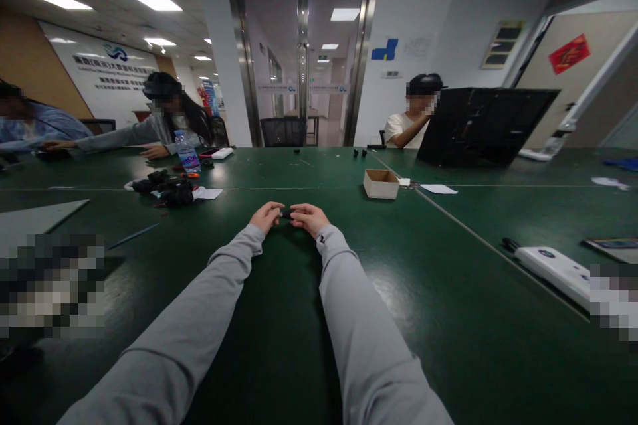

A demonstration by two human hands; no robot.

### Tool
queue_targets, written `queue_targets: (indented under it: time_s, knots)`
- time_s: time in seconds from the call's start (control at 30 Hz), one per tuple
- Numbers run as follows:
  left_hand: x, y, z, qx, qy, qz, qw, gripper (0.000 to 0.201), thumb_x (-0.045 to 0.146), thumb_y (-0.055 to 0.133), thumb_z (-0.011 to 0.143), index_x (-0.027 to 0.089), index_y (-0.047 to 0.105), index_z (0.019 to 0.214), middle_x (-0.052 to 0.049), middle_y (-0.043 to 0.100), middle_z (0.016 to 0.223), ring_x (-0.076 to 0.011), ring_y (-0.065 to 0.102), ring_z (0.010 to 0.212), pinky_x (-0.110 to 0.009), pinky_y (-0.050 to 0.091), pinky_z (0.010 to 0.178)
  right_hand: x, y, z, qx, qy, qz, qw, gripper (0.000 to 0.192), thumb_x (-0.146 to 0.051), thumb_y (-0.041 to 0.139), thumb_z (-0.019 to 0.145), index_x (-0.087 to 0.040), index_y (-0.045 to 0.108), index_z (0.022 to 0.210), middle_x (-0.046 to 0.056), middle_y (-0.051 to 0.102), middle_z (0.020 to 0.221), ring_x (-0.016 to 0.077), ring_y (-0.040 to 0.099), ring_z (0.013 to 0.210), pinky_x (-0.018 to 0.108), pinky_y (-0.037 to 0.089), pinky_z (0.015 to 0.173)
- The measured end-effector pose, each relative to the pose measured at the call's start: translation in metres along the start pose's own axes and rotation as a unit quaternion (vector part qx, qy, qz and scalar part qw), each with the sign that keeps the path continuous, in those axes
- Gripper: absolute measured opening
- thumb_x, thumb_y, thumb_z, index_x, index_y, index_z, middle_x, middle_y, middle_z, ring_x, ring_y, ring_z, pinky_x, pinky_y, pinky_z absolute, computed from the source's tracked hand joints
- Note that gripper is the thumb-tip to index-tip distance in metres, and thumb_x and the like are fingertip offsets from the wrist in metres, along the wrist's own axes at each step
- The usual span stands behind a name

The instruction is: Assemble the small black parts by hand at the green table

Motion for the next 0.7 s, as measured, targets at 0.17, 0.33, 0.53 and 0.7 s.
queue_targets:
  time_s: [0.17, 0.33, 0.53, 0.7]
  knots:
    - [-0.0013, -0.001, 0.0023, -0.001, 0.005, 0.009, 1.0, 0.032, 0.02, 0.052, 0.067, 0.017, 0.055, 0.099, 0.004, 0.051, 0.056, -0.0087, 0.046, 0.051, -0.02, 0.036, 0.05, -0.0016, 0.0005, -0.0022, 0.008, 0.003, -0.002, 1.0, 0.021, 0.001, 0.062, 0.066, -0.013, 0.063, 0.082, 0.001, 0.062, 0.066, 0.0085, 0.061, 0.054, 0.016, 0.051, 0.05]
    - [-0.0017, 0.001, 0.0018, -0.017, -0.002, 0.021, 1.0, 0.029, 0.02, 0.051, 0.067, 0.017, 0.058, 0.095, 0.003, 0.053, 0.056, -0.0087, 0.046, 0.05, -0.019, 0.036, 0.048, -0.0016, 0.0008, -0.0022, 0.009, 0.002, -0.006, 1.0, 0.021, 0.0, 0.063, 0.065, -0.013, 0.063, 0.081, 0.001, 0.062, 0.066, 0.0082, 0.061, 0.054, 0.016, 0.051, 0.05]
    - [-0.0017, -0.001, -0.0002, 0.003, -0.045, 0.01, 0.999, 0.032, 0.019, 0.044, 0.069, 0.018, 0.058, 0.098, 0.004, 0.05, 0.048, -0.008, 0.042, 0.041, -0.018, 0.032, 0.042, -0.0009, 0.0006, -0.0008, 0.003, -0.002, -0.008, 1.0, 0.021, -0.001, 0.064, 0.065, -0.014, 0.063, 0.081, 0.0, 0.062, 0.065, 0.0078, 0.06, 0.053, 0.015, 0.05, 0.049]
    - [0.0001, 0.0009, -0.001, -0.014, -0.054, -0.003, 0.998, 0.034, 0.018, 0.043, 0.068, 0.018, 0.057, 0.099, 0.004, 0.048, 0.047, -0.0082, 0.042, 0.041, -0.018, 0.032, 0.041, -0.0014, 0.001, -0.0014, 0.0, 0.0, -0.006, 1.0, 0.021, -0.001, 0.064, 0.065, -0.014, 0.062, 0.082, 0.001, 0.062, 0.066, 0.0082, 0.061, 0.053, 0.015, 0.05, 0.05]
Point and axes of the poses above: each hand's wrist, its own z-axis towards the middle knuckle, its own y-axis out of the palm, x = y × z, the point moved 8 cm from there along z, towards the middle knuckle
